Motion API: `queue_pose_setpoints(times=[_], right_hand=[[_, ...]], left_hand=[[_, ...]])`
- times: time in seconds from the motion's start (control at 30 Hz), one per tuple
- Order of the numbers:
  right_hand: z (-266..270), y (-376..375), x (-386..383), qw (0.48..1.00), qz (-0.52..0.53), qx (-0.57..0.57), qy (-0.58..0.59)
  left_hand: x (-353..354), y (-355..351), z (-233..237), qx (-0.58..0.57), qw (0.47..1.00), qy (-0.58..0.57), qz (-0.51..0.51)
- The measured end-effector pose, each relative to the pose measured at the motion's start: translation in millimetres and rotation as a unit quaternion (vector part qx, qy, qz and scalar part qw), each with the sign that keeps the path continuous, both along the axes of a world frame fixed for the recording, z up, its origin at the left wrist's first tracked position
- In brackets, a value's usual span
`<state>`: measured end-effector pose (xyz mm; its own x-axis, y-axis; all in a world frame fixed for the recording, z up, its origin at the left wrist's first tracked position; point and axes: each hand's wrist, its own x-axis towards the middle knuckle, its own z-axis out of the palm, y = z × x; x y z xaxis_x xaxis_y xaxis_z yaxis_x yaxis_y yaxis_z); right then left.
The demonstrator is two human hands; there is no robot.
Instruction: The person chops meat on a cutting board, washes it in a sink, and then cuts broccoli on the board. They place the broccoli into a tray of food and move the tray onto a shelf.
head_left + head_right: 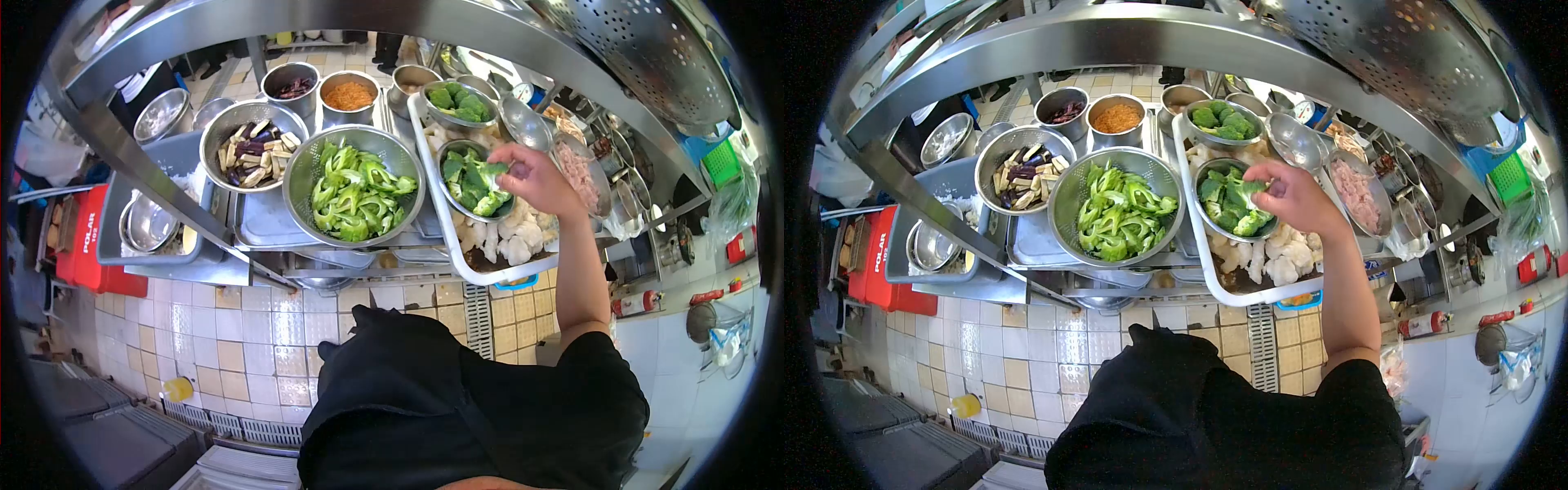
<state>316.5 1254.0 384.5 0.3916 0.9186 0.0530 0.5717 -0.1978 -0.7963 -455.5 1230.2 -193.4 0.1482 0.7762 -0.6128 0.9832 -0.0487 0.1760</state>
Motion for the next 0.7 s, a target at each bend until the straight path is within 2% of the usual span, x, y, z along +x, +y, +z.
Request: queue_pose_setpoints(times=[0.03, 0.17, 0.23, 0.3, 0.33, 0.37, 0.43, 0.5, 0.57, 0.7], right_hand=[[2.2, -0.9, -5.5, 0.997, 0.004, -0.055, -0.059], [6.2, 2.0, -23.2, 0.991, 0.006, -0.088, -0.096], [0.5, 0.0, -21.6, 0.991, 0.004, -0.034, -0.13], [0.6, -3.1, -17.8, 0.98, -0.043, -0.001, -0.195], [11.4, -2.9, -20.9, 0.973, -0.071, -0.065, -0.212], [10.0, -5.0, -18.3, 0.972, -0.069, -0.053, -0.218], [-1.4, -11.4, -5.5, 0.938, -0.115, -0.062, -0.322], [-3.1, -14.8, -6.7, 0.94, -0.116, -0.07, -0.314], [0.3, -16.4, -15.0, 0.948, -0.071, -0.107, -0.293], [-9.9, -21.9, -15.8, 0.931, -0.041, -0.141, -0.333]], left_hand=[[-0.4, -3.1, 0.3, -0.001, 1.0, 0.002, 0.005], [-2.0, -11.7, -5.3, 0.001, 1.0, 0.003, 0.022], [5.3, -9.1, 1.5, 0.003, 0.999, 0.004, 0.037], [13.4, -8.7, 4.3, 0.006, 0.999, 0.013, 0.049], [17.0, -7.9, 4.4, 0.006, 0.998, 0.017, 0.056], [19.6, -6.3, 4.0, 0.006, 0.998, 0.019, 0.062], [26.5, -3.1, 3.8, 0.002, 0.997, 0.03, 0.072], [30.1, -1.6, -2.8, -0.002, 0.996, 0.037, 0.082], [36.5, 2.8, -10.4, -0.003, 0.995, 0.044, 0.084], [48.4, 16.6, -19.2, -0.007, 0.995, 0.046, 0.093]])
